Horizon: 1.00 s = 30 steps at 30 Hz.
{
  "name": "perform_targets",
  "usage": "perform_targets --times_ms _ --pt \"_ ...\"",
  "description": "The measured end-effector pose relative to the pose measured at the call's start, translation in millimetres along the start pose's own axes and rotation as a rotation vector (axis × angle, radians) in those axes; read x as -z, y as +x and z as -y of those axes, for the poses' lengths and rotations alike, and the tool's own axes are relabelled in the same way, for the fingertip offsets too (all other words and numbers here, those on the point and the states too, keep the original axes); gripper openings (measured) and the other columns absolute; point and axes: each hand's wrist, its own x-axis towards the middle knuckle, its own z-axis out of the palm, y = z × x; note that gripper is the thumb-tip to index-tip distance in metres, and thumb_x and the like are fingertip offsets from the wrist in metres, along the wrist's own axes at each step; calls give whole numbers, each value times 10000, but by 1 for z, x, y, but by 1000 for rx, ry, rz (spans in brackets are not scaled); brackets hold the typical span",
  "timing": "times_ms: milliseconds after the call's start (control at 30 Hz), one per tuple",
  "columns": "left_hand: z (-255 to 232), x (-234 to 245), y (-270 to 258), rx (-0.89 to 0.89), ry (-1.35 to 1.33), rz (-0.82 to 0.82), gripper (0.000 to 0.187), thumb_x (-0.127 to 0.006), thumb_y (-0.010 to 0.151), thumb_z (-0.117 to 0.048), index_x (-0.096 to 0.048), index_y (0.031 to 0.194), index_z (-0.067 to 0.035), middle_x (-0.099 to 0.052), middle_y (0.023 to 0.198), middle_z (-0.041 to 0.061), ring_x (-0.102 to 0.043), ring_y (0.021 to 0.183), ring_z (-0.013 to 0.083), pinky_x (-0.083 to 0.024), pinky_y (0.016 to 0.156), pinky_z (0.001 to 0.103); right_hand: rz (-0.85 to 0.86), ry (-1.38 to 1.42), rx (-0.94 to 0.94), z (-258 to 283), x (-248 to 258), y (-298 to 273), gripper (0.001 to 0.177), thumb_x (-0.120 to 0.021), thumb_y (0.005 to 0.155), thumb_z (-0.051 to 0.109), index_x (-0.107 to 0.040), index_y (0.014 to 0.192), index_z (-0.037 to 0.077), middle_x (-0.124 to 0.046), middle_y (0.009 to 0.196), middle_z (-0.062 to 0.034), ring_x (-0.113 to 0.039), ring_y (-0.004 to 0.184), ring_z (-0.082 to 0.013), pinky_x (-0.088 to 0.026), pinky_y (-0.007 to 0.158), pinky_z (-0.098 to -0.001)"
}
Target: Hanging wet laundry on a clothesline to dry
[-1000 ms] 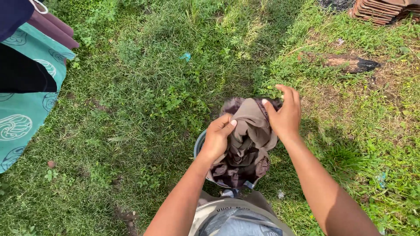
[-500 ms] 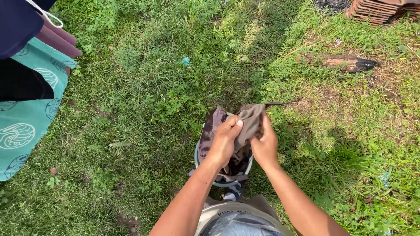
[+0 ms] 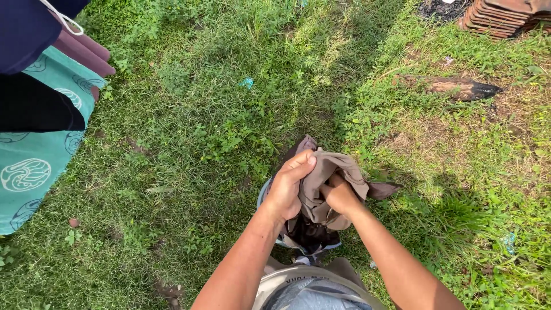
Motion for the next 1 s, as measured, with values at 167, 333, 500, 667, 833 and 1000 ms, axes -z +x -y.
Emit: perform_targets --times_ms 167,333,500,667,833,1000 --pt "-26 -12 0 -66 143 -107 185 -636 956 -163 -607 790 -87 -614 636 47 -595 571 140 -487 568 240 318 -23 -172 15 11 12 203 -655 873 119 -697 715 -3 -645 625 -139 -581 650 -266 -472 678 -387" --pt "-47 74 25 -196 847 -470 163 -678 931 -200 -709 788 -129 -571 666 25 -522 669 151 -435 647 287 505 106 -254 36 38 18 215 -634 909 119 -707 750 -7 -656 647 -135 -559 653 -236 -438 651 -355" --pt "-54 79 0 -175 1364 -633 112 -682 928 -275 -740 953 -183 -698 865 67 -670 780 311 -516 762 429 443 762 -340 58 72 36 117 -579 953 87 -681 911 48 -687 795 -136 -601 699 -247 -463 656 -349" --pt "-15 36 -27 -702 1570 97 600 -701 765 -703 -574 800 -118 -526 676 87 -613 673 304 -501 616 415 438 804 -483 60 40 43 43 -627 961 98 -620 938 63 -641 747 -56 -596 640 -134 -547 615 -262" --pt "-12 19 -16 -292 1401 -95 336 -738 881 -286 -713 1071 -10 -725 937 229 -691 912 450 -549 755 488 332 763 -428 69 27 48 76 -625 998 130 -628 977 57 -640 814 -66 -614 710 -129 -632 687 -317" --pt "-3 22 4 -26 805 -213 319 -631 1014 -226 -706 1234 -7 -767 1110 208 -694 1070 236 -581 822 406 235 562 -305 57 26 33 173 -592 1028 120 -668 1137 8 -670 951 -145 -649 855 -197 -639 748 -331"
